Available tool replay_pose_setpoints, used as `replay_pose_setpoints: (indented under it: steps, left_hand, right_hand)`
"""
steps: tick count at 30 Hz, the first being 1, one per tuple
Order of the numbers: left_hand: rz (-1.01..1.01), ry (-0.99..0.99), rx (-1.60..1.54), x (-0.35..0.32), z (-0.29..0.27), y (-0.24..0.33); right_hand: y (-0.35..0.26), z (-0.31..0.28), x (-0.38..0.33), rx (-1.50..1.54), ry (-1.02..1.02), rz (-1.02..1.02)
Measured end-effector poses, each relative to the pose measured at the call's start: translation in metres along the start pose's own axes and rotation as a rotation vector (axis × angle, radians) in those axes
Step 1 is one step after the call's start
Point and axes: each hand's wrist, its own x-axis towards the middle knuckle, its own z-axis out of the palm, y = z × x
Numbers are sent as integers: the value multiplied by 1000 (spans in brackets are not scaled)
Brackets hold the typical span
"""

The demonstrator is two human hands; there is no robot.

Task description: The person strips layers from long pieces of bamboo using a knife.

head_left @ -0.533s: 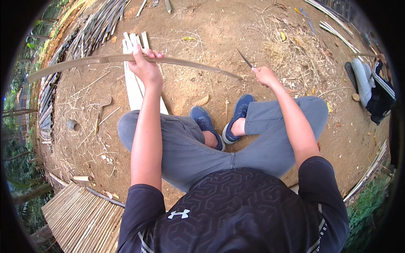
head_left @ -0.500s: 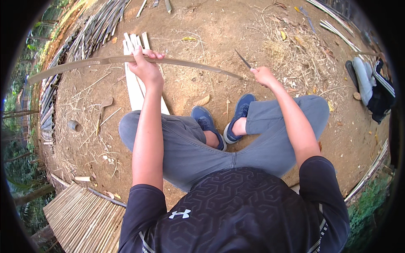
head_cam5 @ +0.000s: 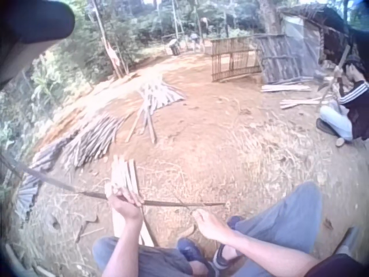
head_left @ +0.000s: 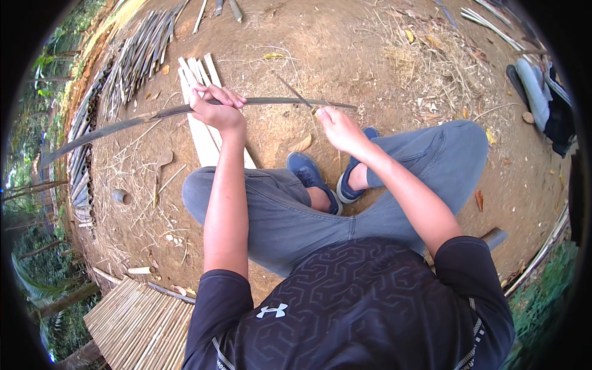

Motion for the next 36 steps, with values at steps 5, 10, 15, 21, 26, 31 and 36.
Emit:
replay_pose_setpoints:
  steps: [5,10,15,21,26,31,36]
  left_hand:
    - [22,40,39,-1,-3,-9]
    - [39,66,44,-6,-1,-2]
    - [35,133,123,-3,0,-3]
    - [31,132,172,-8,11,-2]
    - [81,97,181,0,-1,0]
    - [48,121,188,5,-3,-3]
    - [113,-183,177,7,-15,-7]
  right_hand:
    - [13,42,-12,-49,85,51]
    - [-18,41,-27,-54,-9,16]
    - [37,66,-1,-74,147,139]
    - [40,60,3,-18,121,212]
    - [2,28,-12,-161,-75,117]
    - [135,33,48,-293,-122,375]
    - [131,37,45,7,57,513]
